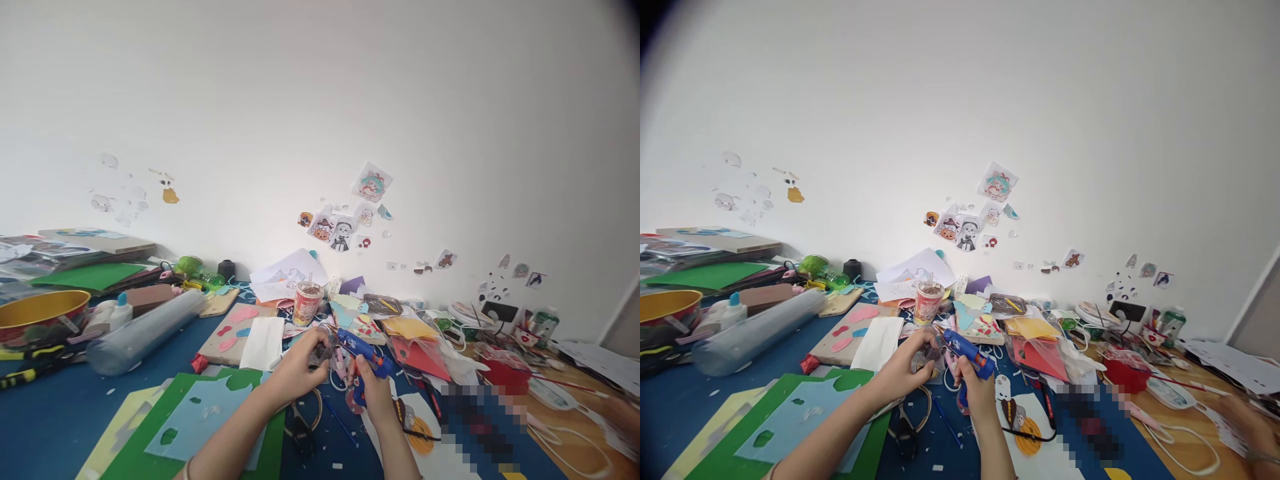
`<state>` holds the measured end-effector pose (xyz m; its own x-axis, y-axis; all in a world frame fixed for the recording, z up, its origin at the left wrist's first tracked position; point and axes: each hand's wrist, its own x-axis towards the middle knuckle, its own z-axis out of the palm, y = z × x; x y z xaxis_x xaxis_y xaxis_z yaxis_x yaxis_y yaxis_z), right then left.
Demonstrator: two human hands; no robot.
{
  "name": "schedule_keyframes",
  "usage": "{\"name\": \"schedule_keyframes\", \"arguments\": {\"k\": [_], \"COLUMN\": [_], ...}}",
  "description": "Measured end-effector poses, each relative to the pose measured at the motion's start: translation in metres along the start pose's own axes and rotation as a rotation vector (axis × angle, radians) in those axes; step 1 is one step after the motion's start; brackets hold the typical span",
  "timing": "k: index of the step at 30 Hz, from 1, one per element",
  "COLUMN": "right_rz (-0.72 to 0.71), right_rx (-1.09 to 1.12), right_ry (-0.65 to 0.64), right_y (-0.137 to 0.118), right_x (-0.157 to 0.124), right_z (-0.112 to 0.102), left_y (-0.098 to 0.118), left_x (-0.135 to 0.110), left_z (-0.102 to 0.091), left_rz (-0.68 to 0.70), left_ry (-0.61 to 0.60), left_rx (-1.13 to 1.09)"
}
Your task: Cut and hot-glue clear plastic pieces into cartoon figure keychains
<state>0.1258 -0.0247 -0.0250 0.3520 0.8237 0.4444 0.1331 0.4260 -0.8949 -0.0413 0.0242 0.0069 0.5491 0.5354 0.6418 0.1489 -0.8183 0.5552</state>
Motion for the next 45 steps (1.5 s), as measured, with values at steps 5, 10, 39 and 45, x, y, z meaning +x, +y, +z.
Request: {"name": "schedule_keyframes", "arguments": {"k": [5, 10, 39, 45], "right_rz": [-0.011, -0.02, -0.01, -0.009], "right_rx": [-0.005, -0.011, -0.022, -0.028], "right_ry": [0.011, 0.006, 0.031, 0.027], "right_y": [0.0014, 0.002, 0.0016, -0.0011], "right_x": [0.0009, 0.0015, 0.0001, 0.0006], "right_z": [-0.0005, -0.001, -0.0013, -0.0016], "left_y": [-0.0013, -0.0024, 0.0024, 0.0019], "left_x": [-0.0004, -0.0007, 0.0011, 0.002], "left_z": [-0.0006, -0.0014, -0.007, -0.0075], "left_rz": [-0.011, -0.016, 0.002, 0.004], "left_ry": [0.002, 0.016, 0.068, 0.071], "left_rx": [0.006, 0.006, 0.026, 0.019]}}
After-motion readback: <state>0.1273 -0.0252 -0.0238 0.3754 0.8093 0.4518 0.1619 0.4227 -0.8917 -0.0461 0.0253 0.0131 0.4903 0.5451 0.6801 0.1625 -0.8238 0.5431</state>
